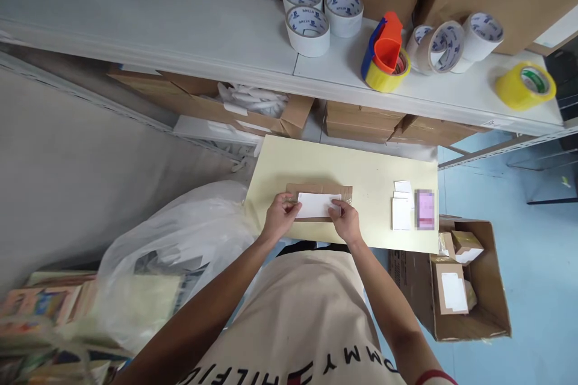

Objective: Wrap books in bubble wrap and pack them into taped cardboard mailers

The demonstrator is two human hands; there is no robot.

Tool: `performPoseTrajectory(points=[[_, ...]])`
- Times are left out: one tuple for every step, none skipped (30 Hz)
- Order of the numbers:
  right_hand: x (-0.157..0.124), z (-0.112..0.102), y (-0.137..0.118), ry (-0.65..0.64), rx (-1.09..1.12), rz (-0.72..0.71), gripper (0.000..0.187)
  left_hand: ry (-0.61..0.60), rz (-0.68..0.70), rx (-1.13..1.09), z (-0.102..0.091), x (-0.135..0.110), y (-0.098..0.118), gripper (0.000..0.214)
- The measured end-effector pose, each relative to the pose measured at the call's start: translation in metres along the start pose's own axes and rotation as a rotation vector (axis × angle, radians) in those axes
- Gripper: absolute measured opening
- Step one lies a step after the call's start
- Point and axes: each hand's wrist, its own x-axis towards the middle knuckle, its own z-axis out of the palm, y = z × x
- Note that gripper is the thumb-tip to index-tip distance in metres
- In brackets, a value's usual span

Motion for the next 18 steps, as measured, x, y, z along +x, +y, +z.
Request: performPoseTrajectory(points=[[0.000,0.000,0.000,-0.004,-0.027,0.002,0.044,-0.005,0.000,0.038,-0.001,0.000,0.001,0.032],[0.000,0.000,-0.001,-0.008,-0.057,0.004,0.043,-0.013,-0.003,0.078,-0.002,0.001,0.003,0.031],[0.000,0.000,-0.001,-0.013,-0.091,0.009,0.042,-0.024,-0.010,0.120,-0.003,0.001,0.005,0.031],[0.000,0.000,-0.002,-0.020,-0.129,0.013,0.041,-0.038,-0.019,0.162,-0.004,0.001,0.006,0.030],[0.000,0.000,-0.004,-0.027,-0.168,0.015,0.040,-0.053,-0.026,0.205,-0.005,0.001,0.008,0.030],[0.000,-0.001,-0.005,-0.035,-0.207,0.017,0.040,-0.066,-0.032,0.250,-0.006,0.002,0.010,0.030],[-0.001,-0.002,-0.007,-0.045,-0.246,0.020,0.040,-0.077,-0.036,0.299,-0.006,0.002,0.012,0.030],[-0.001,-0.003,-0.009,-0.056,-0.285,0.024,0.040,-0.088,-0.037,0.348,-0.007,0.002,0.014,0.029],[-0.001,-0.004,-0.012,-0.069,-0.321,0.029,0.040,-0.097,-0.038,0.398,-0.007,0.002,0.017,0.029],[-0.001,-0.005,-0.014,-0.083,-0.353,0.035,0.040,-0.104,-0.039,0.448,-0.008,0.002,0.019,0.029],[-0.001,-0.006,-0.016,-0.099,-0.382,0.041,0.040,-0.110,-0.042,0.498,-0.008,0.002,0.021,0.028],[-0.001,-0.008,-0.018,-0.114,-0.412,0.046,0.039,-0.112,-0.044,0.548,-0.009,0.002,0.023,0.029],[-0.001,-0.009,-0.019,-0.128,-0.441,0.047,0.039,-0.112,-0.045,0.595,-0.011,0.002,0.025,0.030],[-0.002,-0.011,-0.020,-0.136,-0.469,0.045,0.039,-0.111,-0.047,0.637,-0.013,0.003,0.027,0.031],[-0.003,-0.013,-0.020,-0.142,-0.495,0.039,0.038,-0.110,-0.048,0.671,-0.015,0.003,0.028,0.033],[-0.005,-0.015,-0.020,-0.144,-0.519,0.029,0.038,-0.111,-0.045,0.693,-0.018,0.003,0.029,0.035],[-0.007,-0.017,-0.019,-0.141,-0.544,0.016,0.037,-0.111,-0.032,0.705,-0.020,0.004,0.029,0.035],[-0.011,-0.019,-0.018,-0.134,-0.571,-0.004,0.036,-0.107,0.003,0.712,-0.023,0.004,0.029,0.035]])
